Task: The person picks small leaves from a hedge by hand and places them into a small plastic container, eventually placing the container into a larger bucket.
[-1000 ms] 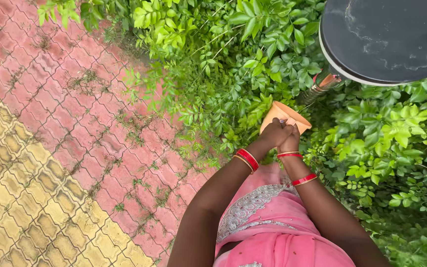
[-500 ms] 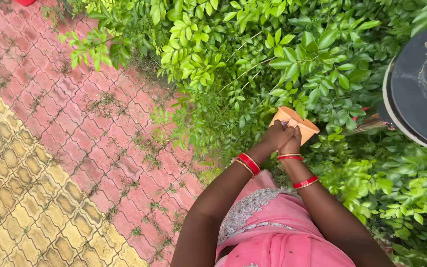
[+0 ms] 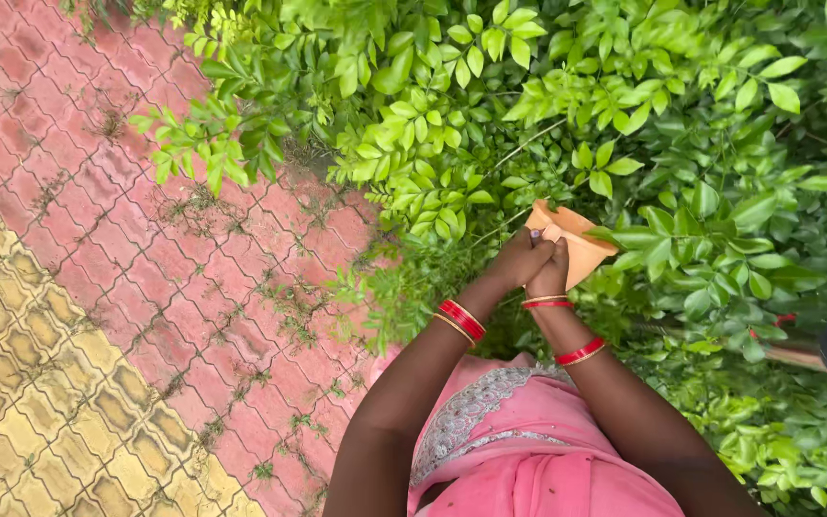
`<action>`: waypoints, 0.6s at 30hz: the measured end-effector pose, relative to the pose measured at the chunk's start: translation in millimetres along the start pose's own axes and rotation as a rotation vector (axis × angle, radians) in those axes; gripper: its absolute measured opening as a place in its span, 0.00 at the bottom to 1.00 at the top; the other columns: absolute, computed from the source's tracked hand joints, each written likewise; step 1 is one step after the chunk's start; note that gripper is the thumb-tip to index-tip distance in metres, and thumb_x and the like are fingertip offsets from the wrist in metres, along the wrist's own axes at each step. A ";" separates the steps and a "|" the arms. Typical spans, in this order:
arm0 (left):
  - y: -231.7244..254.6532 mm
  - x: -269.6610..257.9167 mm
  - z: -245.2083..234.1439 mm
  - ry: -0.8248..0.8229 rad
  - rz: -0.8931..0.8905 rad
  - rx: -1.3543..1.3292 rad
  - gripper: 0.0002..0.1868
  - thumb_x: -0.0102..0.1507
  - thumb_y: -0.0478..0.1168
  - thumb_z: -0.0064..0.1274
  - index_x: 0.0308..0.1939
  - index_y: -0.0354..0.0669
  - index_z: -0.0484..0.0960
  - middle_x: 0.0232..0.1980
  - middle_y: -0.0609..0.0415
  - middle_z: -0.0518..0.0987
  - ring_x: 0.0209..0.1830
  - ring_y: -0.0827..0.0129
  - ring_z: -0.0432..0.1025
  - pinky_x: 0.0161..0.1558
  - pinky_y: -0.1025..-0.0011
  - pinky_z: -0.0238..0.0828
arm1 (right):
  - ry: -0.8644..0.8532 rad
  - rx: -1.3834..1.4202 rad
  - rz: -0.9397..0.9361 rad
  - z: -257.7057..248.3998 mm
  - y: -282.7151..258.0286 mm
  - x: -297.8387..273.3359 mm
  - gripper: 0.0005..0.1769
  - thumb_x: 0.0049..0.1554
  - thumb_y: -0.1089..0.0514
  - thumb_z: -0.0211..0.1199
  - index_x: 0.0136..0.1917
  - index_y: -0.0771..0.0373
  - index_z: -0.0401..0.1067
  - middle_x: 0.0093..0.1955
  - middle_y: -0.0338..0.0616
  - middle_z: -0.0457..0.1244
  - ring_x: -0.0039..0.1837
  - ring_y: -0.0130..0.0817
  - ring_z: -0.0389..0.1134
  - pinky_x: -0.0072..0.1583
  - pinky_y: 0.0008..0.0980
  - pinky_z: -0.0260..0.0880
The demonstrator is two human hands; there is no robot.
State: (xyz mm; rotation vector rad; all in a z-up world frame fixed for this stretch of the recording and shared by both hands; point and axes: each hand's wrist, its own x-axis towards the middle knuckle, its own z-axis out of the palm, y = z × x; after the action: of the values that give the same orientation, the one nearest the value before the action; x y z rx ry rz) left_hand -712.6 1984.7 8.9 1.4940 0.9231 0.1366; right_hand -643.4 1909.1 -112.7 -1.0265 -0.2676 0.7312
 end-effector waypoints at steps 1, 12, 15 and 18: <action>5.4 8.2 -13.6 0.000 0.034 0.025 0.46 0.57 0.57 0.48 0.66 0.19 0.64 0.62 0.26 0.76 0.65 0.44 0.73 0.66 0.59 0.64 | -0.023 0.007 -0.014 19.8 -1.2 20.3 0.07 0.71 0.58 0.49 0.55 0.62 0.66 0.52 0.38 0.63 0.54 0.28 0.65 0.59 0.31 0.68; -3.7 65.6 -140.0 -0.091 0.070 0.085 0.43 0.60 0.58 0.47 0.61 0.15 0.65 0.57 0.26 0.78 0.59 0.43 0.76 0.60 0.58 0.71 | 0.096 -0.025 -0.103 134.5 57.7 61.5 0.10 0.67 0.64 0.55 0.61 0.62 0.68 0.51 0.36 0.63 0.52 0.25 0.65 0.56 0.28 0.71; -15.2 71.4 -172.0 -0.098 0.078 0.103 0.43 0.59 0.57 0.48 0.61 0.15 0.66 0.56 0.26 0.78 0.58 0.43 0.77 0.58 0.58 0.71 | 0.080 0.191 -0.058 161.1 76.7 66.8 0.07 0.72 0.60 0.51 0.59 0.62 0.68 0.51 0.38 0.64 0.52 0.27 0.67 0.57 0.29 0.72; -17.0 76.5 -208.8 -0.128 0.089 0.151 0.45 0.59 0.57 0.49 0.63 0.16 0.63 0.56 0.26 0.78 0.58 0.42 0.77 0.59 0.58 0.72 | 0.110 0.538 0.066 187.5 93.2 72.9 0.19 0.63 0.50 0.46 0.56 0.63 0.70 0.46 0.43 0.67 0.48 0.34 0.71 0.54 0.35 0.76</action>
State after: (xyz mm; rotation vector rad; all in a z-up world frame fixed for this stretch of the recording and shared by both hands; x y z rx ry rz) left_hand -793.1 2192.4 -1.4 1.6646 0.7775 0.0357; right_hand -727.9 2113.9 -105.3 -0.5615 0.0614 0.7490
